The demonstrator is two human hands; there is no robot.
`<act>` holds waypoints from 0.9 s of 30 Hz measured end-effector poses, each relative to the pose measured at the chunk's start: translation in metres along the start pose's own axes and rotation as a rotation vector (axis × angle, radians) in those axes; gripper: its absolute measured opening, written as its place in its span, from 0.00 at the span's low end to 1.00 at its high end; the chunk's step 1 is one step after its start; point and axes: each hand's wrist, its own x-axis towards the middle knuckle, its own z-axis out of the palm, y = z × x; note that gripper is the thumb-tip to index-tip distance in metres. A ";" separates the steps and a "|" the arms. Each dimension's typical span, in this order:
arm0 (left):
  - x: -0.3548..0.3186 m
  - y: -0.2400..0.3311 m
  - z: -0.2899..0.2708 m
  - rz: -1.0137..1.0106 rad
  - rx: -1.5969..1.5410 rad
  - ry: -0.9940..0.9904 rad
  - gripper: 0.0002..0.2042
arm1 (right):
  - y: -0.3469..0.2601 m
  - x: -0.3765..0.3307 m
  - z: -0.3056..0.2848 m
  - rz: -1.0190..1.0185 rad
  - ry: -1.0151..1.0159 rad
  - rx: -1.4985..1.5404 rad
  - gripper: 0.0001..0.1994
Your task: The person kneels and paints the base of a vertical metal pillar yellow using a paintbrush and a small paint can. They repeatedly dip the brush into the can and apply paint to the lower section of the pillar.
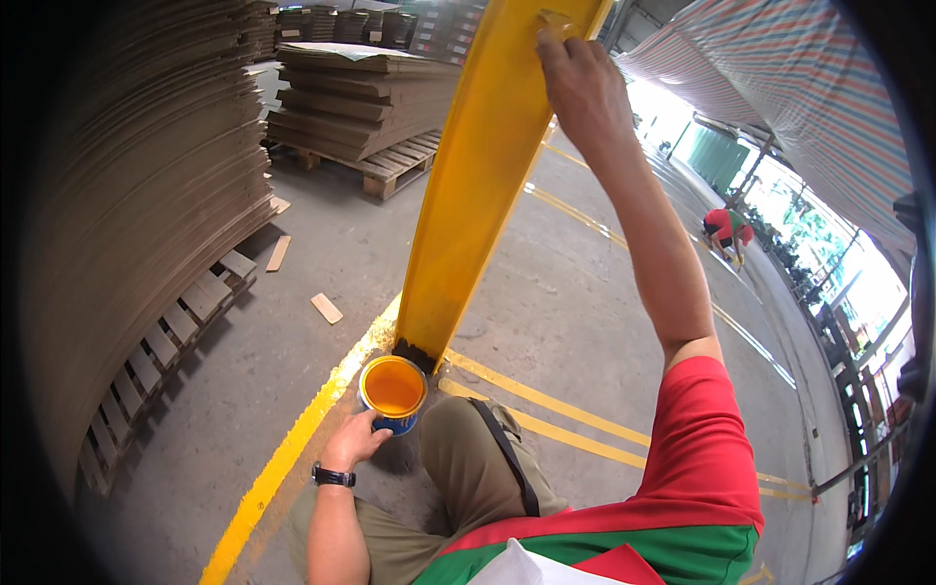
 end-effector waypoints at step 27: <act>0.001 -0.005 0.001 0.029 -0.048 0.006 0.23 | -0.011 -0.019 0.015 0.048 -0.012 0.171 0.12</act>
